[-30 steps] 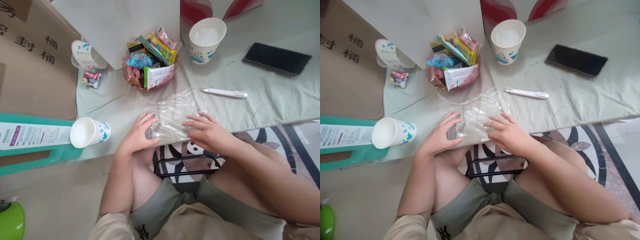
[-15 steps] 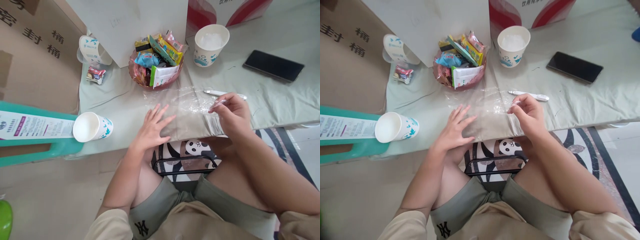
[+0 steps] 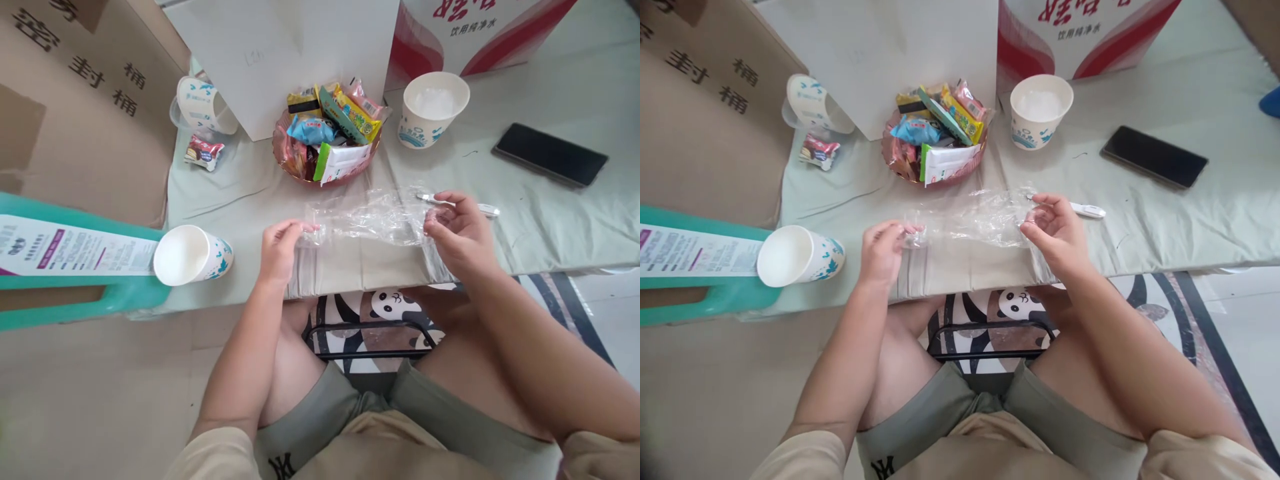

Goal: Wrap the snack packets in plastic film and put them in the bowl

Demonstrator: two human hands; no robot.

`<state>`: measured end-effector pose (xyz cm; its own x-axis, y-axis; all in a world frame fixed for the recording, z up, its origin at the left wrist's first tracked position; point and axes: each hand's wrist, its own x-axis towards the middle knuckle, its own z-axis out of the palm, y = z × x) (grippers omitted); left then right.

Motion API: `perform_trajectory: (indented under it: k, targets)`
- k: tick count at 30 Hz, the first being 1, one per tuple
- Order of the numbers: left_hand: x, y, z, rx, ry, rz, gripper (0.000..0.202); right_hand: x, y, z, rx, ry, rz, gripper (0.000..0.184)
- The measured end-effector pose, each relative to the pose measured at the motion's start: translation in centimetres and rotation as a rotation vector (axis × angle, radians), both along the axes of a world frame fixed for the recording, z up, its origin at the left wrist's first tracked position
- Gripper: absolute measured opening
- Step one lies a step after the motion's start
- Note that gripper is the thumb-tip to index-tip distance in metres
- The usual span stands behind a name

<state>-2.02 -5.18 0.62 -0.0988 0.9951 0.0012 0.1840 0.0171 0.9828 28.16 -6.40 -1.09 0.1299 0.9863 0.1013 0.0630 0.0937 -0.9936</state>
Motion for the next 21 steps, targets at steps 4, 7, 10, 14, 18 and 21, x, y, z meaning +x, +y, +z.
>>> perform_trajectory:
  k: [4, 7, 10, 14, 18, 21]
  targets:
    - [-1.1, -0.3, 0.4, 0.063, 0.059, -0.093, 0.050, 0.1, 0.1, -0.6, -0.014, 0.024, 0.031, 0.033]
    - [-0.9, -0.7, 0.4, 0.137, 0.349, -0.279, 0.049, 0.0, 0.1, -0.7, 0.003, -0.043, 0.041, 0.027]
    - [-0.4, -0.5, -0.3, 0.136, 0.329, -0.154, 0.028, -0.1, 0.1, -0.6, 0.019, -0.069, 0.075, 0.037]
    - [-0.5, 0.1, -1.0, 0.146, 0.026, 0.018, 0.030, 0.2, 0.0, -0.7, -0.082, -0.100, 0.133, 0.024]
    - [-1.0, 0.0, -0.8, 0.085, 0.010, 0.032, 0.032, 0.2, 0.1, -1.0, -0.086, -0.074, -0.016, 0.019]
    - [-1.2, -0.1, -0.3, 0.038, -0.020, 0.031, 0.031, -0.3, 0.5, -1.0, -0.034, 0.093, -0.097, 0.018]
